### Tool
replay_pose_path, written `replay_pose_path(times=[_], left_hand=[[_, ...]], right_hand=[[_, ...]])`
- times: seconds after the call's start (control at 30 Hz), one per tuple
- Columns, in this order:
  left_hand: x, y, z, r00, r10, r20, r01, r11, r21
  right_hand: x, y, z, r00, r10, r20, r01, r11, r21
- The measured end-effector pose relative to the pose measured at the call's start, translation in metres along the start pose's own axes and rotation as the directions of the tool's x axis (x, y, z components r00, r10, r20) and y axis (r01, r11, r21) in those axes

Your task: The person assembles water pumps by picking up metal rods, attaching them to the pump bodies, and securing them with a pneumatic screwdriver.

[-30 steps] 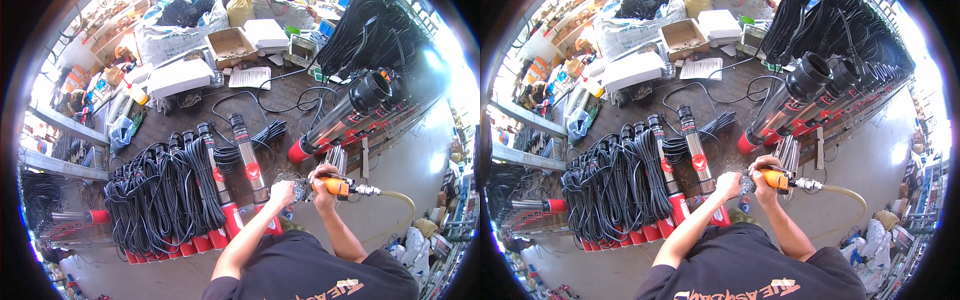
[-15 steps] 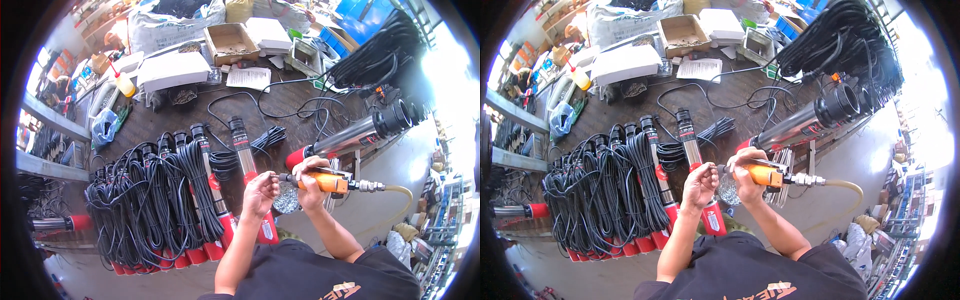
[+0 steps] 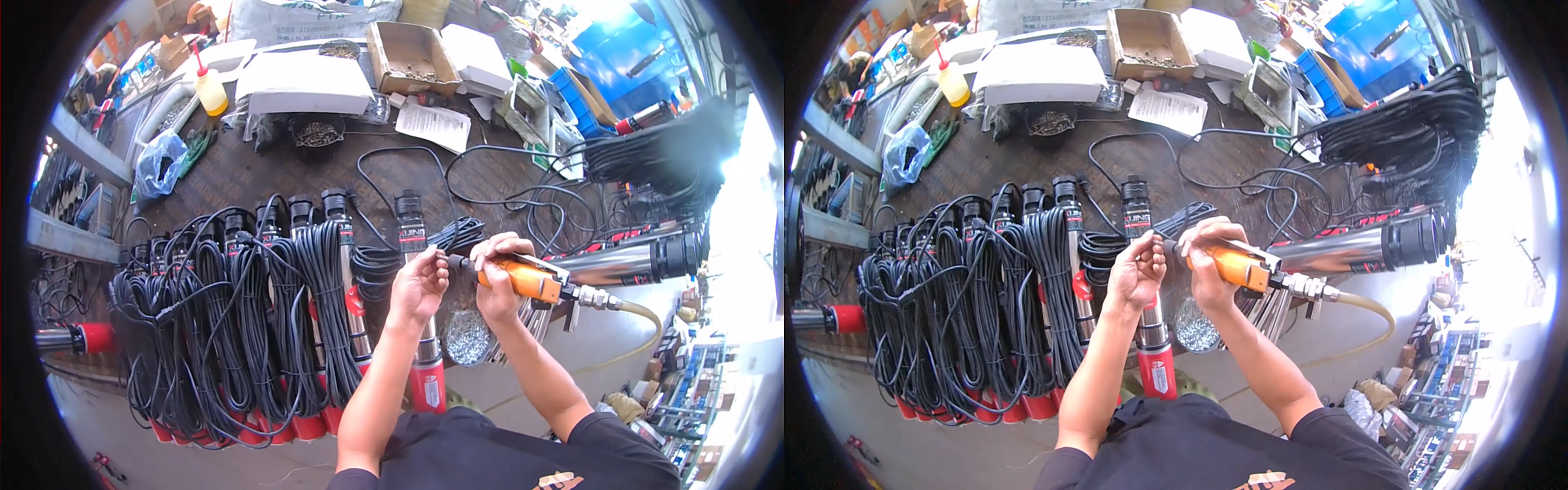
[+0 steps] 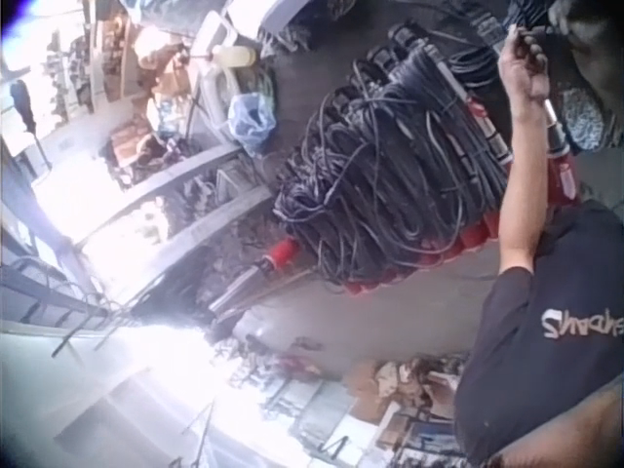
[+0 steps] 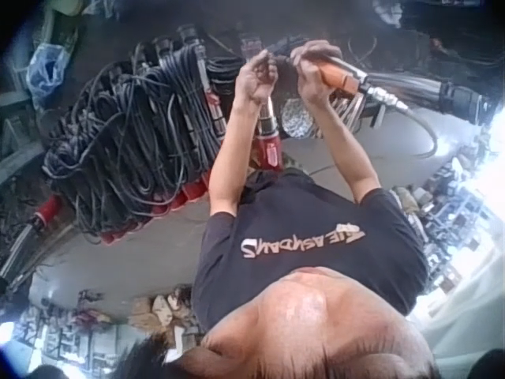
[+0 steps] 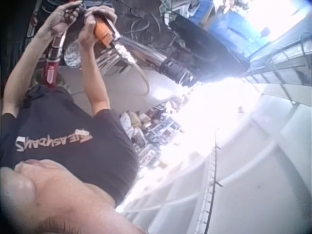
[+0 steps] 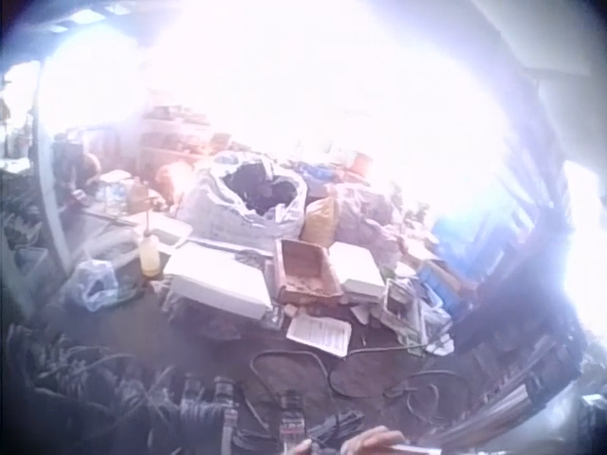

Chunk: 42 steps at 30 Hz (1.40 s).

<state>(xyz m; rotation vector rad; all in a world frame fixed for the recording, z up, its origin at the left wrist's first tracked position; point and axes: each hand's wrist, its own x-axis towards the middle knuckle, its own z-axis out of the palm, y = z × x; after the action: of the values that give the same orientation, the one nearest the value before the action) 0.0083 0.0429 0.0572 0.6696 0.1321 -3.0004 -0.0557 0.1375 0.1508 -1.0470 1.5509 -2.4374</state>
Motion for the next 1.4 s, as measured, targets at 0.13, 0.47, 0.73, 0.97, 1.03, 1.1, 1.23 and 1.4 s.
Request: replay_pose_path(times=[0.13,0.47,0.73,0.97,1.03,1.1,1.23,1.4], left_hand=[[0.014,0.008,0.006,0.998,0.041,-0.056,-0.045,0.995,-0.087],[0.057,0.02,0.014,0.977,0.024,-0.213,-0.071,0.974,-0.213],[0.055,0.018,0.01,0.95,0.106,-0.295,-0.151,0.979,-0.134],[0.03,0.01,-0.006,0.651,0.637,-0.414,-0.576,0.769,0.278],[0.026,0.014,-0.016,0.62,0.711,-0.331,-0.649,0.703,0.292],[0.021,0.02,-0.025,0.577,0.768,-0.279,-0.683,0.641,0.352],[0.015,0.026,-0.027,0.594,0.754,-0.281,-0.655,0.656,0.374],[0.015,0.022,-0.021,0.731,0.597,-0.332,-0.521,0.801,0.294]], right_hand=[[0.011,0.023,0.003,1.0,-0.013,-0.012,0.012,0.995,-0.101],[0.033,0.083,-0.012,0.987,0.158,0.005,-0.155,0.972,-0.178],[0.042,0.098,-0.016,0.979,0.205,-0.011,-0.204,0.971,-0.122],[0.05,0.108,-0.01,0.974,0.225,0.037,-0.214,0.958,-0.193],[0.049,0.11,-0.009,0.979,0.203,-0.01,-0.203,0.973,-0.11],[0.047,0.11,-0.009,0.979,0.203,-0.028,-0.205,0.976,-0.073],[0.047,0.112,-0.004,0.98,0.199,-0.034,-0.201,0.977,-0.077],[0.045,0.119,-0.006,0.987,0.156,-0.045,-0.16,0.98,-0.117]])
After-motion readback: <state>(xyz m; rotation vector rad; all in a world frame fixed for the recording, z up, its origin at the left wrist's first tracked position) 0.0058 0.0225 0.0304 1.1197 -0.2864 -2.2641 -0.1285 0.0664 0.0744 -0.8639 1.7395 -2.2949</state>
